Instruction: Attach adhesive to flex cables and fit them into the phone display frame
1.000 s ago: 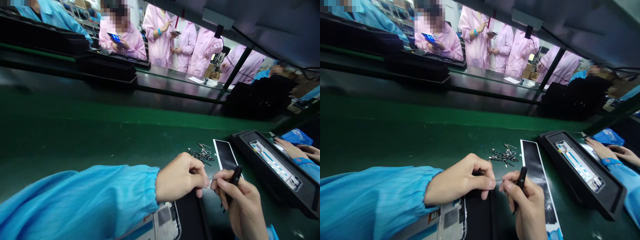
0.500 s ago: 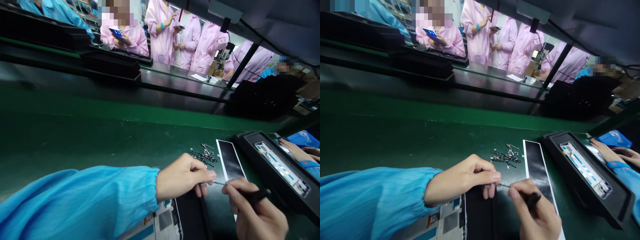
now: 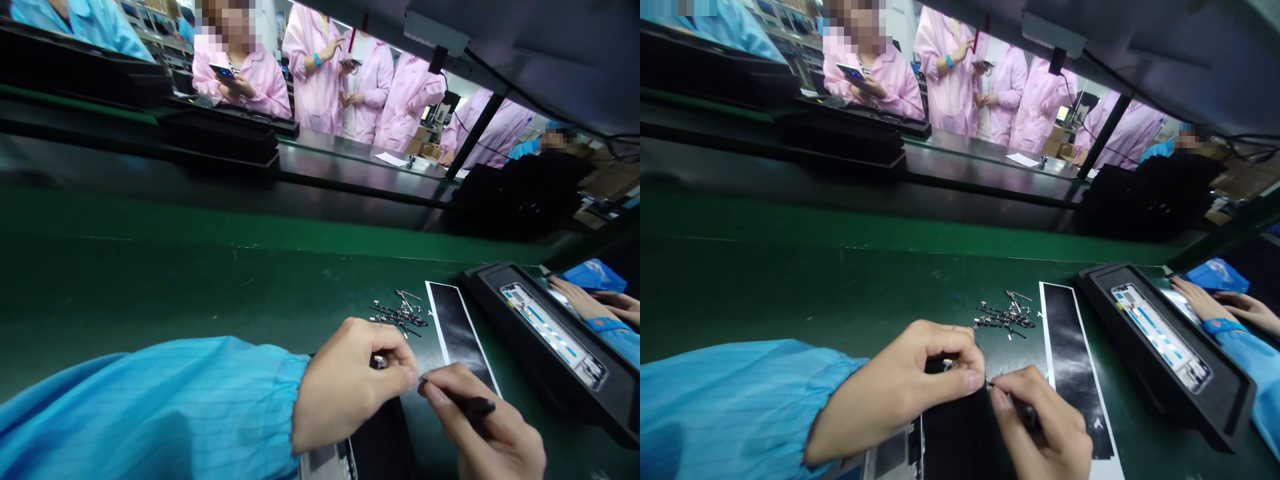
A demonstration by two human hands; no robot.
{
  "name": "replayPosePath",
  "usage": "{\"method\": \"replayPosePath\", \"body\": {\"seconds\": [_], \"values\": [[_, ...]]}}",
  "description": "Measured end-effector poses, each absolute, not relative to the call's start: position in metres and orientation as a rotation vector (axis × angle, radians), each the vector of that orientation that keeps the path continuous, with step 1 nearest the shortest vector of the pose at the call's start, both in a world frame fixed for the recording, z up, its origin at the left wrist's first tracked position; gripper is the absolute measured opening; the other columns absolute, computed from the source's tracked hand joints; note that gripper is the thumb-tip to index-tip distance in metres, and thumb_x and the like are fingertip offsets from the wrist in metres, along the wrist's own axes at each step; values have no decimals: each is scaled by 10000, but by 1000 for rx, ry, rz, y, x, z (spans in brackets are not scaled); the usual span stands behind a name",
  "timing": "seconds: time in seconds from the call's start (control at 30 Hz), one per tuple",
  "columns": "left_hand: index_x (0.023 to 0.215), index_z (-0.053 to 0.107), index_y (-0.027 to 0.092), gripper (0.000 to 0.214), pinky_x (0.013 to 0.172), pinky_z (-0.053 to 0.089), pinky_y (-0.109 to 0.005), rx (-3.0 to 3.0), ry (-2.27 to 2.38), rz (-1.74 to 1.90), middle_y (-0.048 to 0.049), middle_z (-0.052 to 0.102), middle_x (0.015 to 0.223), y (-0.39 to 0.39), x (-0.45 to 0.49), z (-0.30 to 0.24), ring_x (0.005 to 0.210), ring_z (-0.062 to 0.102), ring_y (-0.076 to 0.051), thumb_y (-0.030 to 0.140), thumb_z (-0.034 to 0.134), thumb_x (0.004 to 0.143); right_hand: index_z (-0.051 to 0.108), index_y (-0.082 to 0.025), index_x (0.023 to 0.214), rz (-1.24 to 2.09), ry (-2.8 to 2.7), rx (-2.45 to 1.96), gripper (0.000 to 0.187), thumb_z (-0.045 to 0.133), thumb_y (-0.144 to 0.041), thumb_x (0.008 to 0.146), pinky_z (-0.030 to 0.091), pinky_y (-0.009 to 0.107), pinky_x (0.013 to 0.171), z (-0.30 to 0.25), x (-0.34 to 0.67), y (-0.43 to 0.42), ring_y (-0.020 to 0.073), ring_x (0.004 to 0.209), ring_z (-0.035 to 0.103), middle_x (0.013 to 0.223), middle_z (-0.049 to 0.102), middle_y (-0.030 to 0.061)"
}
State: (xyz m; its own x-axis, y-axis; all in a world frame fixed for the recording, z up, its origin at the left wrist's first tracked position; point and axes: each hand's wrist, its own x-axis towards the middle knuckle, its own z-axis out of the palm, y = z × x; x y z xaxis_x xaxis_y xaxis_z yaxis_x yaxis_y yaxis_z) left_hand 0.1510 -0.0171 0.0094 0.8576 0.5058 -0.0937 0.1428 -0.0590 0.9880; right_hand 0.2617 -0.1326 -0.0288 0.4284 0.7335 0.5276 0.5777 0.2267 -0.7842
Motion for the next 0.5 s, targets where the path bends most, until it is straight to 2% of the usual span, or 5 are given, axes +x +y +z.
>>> {"method": "replayPosePath", "body": {"seconds": [0.13, 0.23, 0.37, 0.5], "values": [[555, 559, 131, 140, 575, 306, -191, 1638, 537, 288, 53, 463, 554, -17, 151, 9, 582, 421, -80, 131, 550, 695, 665, -224, 678, 385, -981, -1477, 44, 629, -212, 700, 245, 215, 401, -29, 262, -133, 72, 479, 410, 617, 562, 8], [563, 566, 129, 137, 571, 305, -187, 1641, 555, 260, 54, 461, 555, -17, 152, 9, 579, 413, -78, 136, 553, 699, 659, -206, 623, 511, -873, -1503, 95, 643, -277, 684, 214, 224, 400, -30, 261, -134, 71, 476, 393, 606, 546, 13], [575, 587, 130, 143, 539, 292, -178, 1716, 539, 223, 57, 441, 545, -20, 153, 14, 561, 397, -70, 149, 554, 713, 635, -193, 612, 593, -919, -1483, 128, 632, -282, 703, 236, 207, 408, -28, 267, -134, 61, 467, 377, 572, 517, -2], [608, 615, 151, 153, 513, 275, -186, 1929, 449, 155, 58, 469, 547, -26, 159, 26, 543, 414, -67, 146, 538, 740, 610, -186, 634, 515, -1056, -1476, 133, 592, -252, 748, 284, 209, 428, -14, 272, -144, 79, 502, 406, 574, 504, -3]]}}
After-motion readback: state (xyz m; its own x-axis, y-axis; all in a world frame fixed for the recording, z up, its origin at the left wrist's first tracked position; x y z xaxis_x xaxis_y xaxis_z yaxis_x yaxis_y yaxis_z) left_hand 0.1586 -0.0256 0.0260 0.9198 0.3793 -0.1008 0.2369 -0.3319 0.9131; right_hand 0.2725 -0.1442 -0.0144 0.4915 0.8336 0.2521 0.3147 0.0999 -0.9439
